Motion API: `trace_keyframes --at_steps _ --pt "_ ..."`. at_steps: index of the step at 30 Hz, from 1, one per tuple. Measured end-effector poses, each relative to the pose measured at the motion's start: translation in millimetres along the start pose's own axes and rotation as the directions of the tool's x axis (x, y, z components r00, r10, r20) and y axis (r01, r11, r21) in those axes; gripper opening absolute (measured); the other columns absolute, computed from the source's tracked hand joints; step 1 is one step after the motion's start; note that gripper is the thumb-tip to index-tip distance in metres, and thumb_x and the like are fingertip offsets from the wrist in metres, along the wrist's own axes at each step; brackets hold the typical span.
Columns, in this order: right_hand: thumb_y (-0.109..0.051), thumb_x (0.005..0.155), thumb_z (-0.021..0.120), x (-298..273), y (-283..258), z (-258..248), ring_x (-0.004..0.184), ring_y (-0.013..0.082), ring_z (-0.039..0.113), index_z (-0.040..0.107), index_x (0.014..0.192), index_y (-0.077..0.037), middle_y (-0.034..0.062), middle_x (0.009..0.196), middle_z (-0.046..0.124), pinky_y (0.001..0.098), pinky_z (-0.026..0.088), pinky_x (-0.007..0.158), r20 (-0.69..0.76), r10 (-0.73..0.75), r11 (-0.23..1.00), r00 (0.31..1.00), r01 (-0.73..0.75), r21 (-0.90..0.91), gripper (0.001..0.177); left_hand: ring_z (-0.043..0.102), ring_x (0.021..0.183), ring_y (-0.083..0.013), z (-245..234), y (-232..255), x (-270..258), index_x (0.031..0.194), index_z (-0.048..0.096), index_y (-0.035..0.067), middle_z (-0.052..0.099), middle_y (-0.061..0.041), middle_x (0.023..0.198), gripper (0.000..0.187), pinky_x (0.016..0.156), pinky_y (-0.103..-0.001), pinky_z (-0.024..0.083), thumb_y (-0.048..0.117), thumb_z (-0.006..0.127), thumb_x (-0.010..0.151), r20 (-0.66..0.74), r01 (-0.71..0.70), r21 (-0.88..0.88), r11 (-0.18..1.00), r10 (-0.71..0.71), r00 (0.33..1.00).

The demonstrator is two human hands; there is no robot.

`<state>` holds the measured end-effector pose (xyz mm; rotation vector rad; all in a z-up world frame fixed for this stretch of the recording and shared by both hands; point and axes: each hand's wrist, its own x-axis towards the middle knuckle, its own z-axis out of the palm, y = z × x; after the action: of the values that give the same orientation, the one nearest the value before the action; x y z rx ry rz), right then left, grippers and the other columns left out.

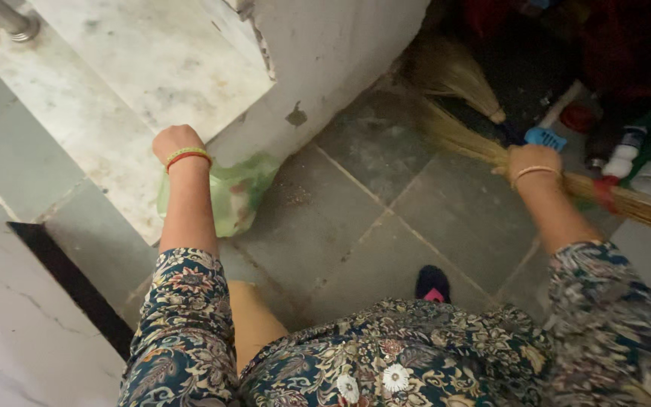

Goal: The person sweeps debris from a tiled floor using a long-handled broom, gathers the waste into a pile, and then picks up the debris by hand, placing it into a green plastic bag. Finally, the person walks to a bathroom and washes their hands in a small sink.

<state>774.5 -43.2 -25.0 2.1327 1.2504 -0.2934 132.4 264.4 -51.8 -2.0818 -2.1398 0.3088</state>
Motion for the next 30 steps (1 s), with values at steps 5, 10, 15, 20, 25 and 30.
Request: trace_keyframes --at_steps 5,10,15,20,25,30 --pt "-0.036 0.093 0.069 34 -24 88 0.106 0.0301 0.075 0.071 0.125 -0.002 0.0155 0.120 0.075 0.0409 0.061 0.080 -0.090 0.004 0.994 0.996 -0.013 -0.104 0.047 0.076 0.088 -0.0278 21 2 2 0.092 0.083 0.019 0.079 -0.009 0.095 0.025 0.064 -0.038 0.058 0.013 0.059 0.096 -0.068 0.081 -0.029 0.996 -0.083 0.994" --pt "-0.036 0.094 0.068 4 -147 119 0.106 0.0302 0.075 0.082 0.106 -0.014 0.0124 0.114 0.077 0.0425 0.061 0.086 -0.052 -0.303 0.952 0.951 0.300 -0.056 0.029 0.076 0.086 -0.0266 23 2 0 0.091 0.083 0.019 0.079 -0.008 0.093 0.024 0.062 -0.038 0.057 0.014 0.059 0.094 -0.105 0.066 0.005 0.998 -0.065 0.992" --pt "-0.054 0.086 0.075 -33 -229 84 0.107 0.0314 0.072 0.079 0.108 -0.008 0.0137 0.115 0.074 0.0416 0.057 0.091 0.050 -0.312 0.946 0.949 0.306 0.104 0.051 0.076 0.086 -0.0267 25 6 3 0.091 0.083 0.019 0.079 -0.008 0.093 0.025 0.062 -0.037 0.057 0.014 0.059 0.094 -0.102 0.086 0.011 0.996 -0.084 0.991" --pt "-0.061 0.088 0.066 -74 -209 34 0.100 0.0322 0.076 0.078 0.108 -0.010 0.0138 0.108 0.078 0.0428 0.060 0.086 0.009 -0.375 0.924 0.927 0.373 0.082 0.056 0.076 0.086 -0.0268 38 6 13 0.090 0.083 0.019 0.079 -0.008 0.092 0.026 0.064 -0.038 0.057 0.015 0.058 0.095 -0.091 0.105 -0.024 0.994 -0.106 0.990" --pt "-0.070 0.087 0.060 -72 -122 -11 0.104 0.0348 0.073 0.071 0.124 -0.014 0.0161 0.112 0.076 0.0479 0.059 0.086 -0.085 -0.280 0.958 0.956 0.284 0.043 0.068 0.075 0.088 -0.0277 41 11 15 0.094 0.082 0.019 0.078 -0.009 0.095 0.025 0.066 -0.040 0.058 0.016 0.057 0.095 -0.088 0.102 -0.063 0.993 -0.107 0.990" --pt "-0.068 0.086 0.066 -45 -53 -2 0.106 0.0341 0.074 0.080 0.108 -0.007 0.0175 0.116 0.076 0.0465 0.059 0.087 0.013 -0.098 0.994 0.995 0.099 -0.043 0.066 0.075 0.089 -0.0266 21 23 0 0.095 0.082 0.020 0.077 -0.007 0.097 0.026 0.065 -0.039 0.058 0.013 0.057 0.094 -0.096 0.157 -0.086 0.984 -0.165 0.982"
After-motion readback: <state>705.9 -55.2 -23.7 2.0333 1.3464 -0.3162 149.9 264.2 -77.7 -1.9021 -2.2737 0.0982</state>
